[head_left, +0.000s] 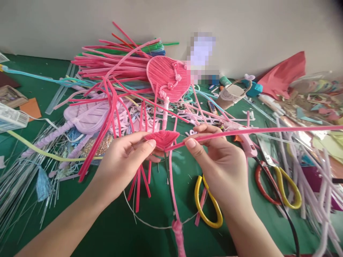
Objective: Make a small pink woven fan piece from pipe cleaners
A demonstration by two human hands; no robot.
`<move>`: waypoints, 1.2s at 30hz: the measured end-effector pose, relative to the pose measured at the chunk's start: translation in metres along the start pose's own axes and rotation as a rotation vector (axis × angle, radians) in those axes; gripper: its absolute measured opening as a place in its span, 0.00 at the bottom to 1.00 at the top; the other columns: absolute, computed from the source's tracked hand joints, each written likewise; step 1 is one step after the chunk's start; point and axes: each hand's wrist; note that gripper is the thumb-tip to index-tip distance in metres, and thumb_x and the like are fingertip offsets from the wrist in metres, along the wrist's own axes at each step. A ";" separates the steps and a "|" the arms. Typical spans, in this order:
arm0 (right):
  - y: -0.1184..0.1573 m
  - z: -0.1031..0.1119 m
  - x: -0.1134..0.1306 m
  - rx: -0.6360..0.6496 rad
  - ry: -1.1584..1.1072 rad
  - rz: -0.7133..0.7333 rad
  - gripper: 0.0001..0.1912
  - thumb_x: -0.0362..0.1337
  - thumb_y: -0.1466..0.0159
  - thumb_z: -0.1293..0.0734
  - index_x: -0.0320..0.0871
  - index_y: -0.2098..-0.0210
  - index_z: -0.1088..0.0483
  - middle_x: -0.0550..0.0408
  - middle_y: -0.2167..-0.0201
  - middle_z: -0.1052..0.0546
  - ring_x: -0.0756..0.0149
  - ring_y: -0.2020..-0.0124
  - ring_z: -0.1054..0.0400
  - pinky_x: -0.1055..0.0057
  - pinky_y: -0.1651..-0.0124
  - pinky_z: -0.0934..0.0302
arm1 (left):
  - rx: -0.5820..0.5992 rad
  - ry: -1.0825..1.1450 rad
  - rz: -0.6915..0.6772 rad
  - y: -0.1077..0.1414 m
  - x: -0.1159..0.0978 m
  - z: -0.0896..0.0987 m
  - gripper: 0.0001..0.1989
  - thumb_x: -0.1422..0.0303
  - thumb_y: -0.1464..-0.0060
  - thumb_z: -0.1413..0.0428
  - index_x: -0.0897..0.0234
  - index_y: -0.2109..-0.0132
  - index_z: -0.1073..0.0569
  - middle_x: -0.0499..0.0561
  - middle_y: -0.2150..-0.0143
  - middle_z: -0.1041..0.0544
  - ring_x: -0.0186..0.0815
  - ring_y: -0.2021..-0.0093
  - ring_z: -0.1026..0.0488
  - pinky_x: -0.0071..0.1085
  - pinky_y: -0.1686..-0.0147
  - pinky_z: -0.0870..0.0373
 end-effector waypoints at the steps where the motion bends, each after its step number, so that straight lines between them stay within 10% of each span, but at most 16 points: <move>1: 0.000 0.000 0.000 0.000 0.000 -0.001 0.07 0.44 0.39 0.27 0.48 0.69 0.21 0.53 0.54 0.25 0.57 0.46 0.32 0.59 0.44 0.40 | 0.008 0.001 -0.003 0.000 0.000 0.000 0.11 0.62 0.39 0.40 0.57 0.52 0.17 0.48 0.60 0.14 0.37 0.61 0.18 0.26 0.60 0.20; 36: -0.006 -0.002 0.008 -0.061 0.060 0.070 0.05 0.40 0.42 0.25 0.46 0.70 0.21 0.54 0.59 0.24 0.62 0.52 0.29 0.64 0.49 0.36 | -0.001 -0.224 -0.078 -0.003 -0.013 -0.003 0.12 0.64 0.50 0.32 0.57 0.57 0.18 0.47 0.63 0.14 0.39 0.63 0.16 0.27 0.63 0.20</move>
Point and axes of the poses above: each hand's wrist, its own y-axis away from the middle knuckle, its own z-axis out of the back of the hand, x = y × z
